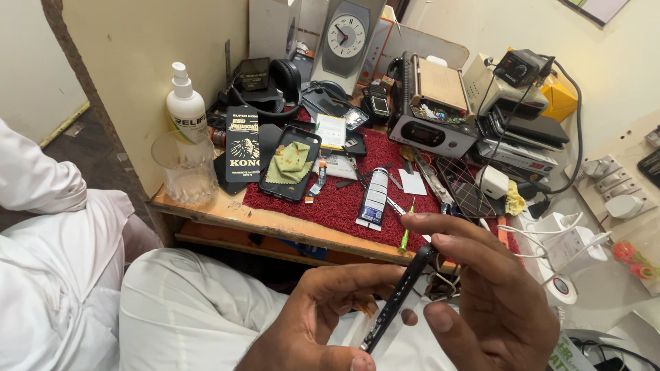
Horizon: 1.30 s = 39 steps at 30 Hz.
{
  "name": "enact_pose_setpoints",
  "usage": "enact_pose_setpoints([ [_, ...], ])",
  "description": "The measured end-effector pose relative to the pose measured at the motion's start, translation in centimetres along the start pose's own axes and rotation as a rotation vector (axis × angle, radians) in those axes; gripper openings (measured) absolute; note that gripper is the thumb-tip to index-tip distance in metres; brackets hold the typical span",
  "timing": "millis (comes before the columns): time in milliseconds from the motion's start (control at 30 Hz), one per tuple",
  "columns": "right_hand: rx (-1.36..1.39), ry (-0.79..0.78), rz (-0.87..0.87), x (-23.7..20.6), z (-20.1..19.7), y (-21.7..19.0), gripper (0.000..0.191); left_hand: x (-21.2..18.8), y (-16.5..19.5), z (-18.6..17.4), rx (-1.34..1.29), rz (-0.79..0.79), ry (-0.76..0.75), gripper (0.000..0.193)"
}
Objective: The person disassembles a smartphone, removes the back cover, and uses tweezers to adjust internal components. They apply adhesive along the phone's edge and reattach the back cover, then place the battery back into the chassis.
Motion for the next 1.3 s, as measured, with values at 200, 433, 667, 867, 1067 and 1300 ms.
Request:
enact_pose_setpoints([
  [200,-0.025,-0.045,-0.008,-0.3,-0.3,0.1,0.043,-0.1,-0.4,0.1,0.000,-0.023,-0.004,0.084],
  [433,-0.044,-0.037,-0.040,-0.8,-0.6,-0.1,0.040,-0.1,-1.2,0.1,0.028,-0.006,-0.026,0.083],
  [667,-0.053,-0.015,-0.033,-1.1,-0.7,-0.2,0.037,-0.2,-1.6,0.2,0.008,-0.002,-0.048,0.081],
  [867,-0.115,-0.025,-0.075,-1.0,-0.5,-0.5,0.037,-0.2,-1.7,0.3,0.000,-0.003,-0.046,0.081],
  [1067,-0.187,-0.004,-0.054,-0.9,-0.5,-0.7,0.036,-0.2,-1.6,0.5,-0.027,-0.015,-0.048,0.080],
  [1300,-0.442,0.022,0.055,-0.7,-0.8,-0.7,0.048,-0.2,-1.6,0.7,-0.043,-0.014,-0.051,0.079],
])
Point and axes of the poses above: each hand's wrist, its own x-axis towards the middle knuckle, its own z-axis out of the palm, y = z × x, the point moved 8 cm from there along x, towards the middle knuckle, and after that the axes turned 1 degree about x, right-handed, at the moved point
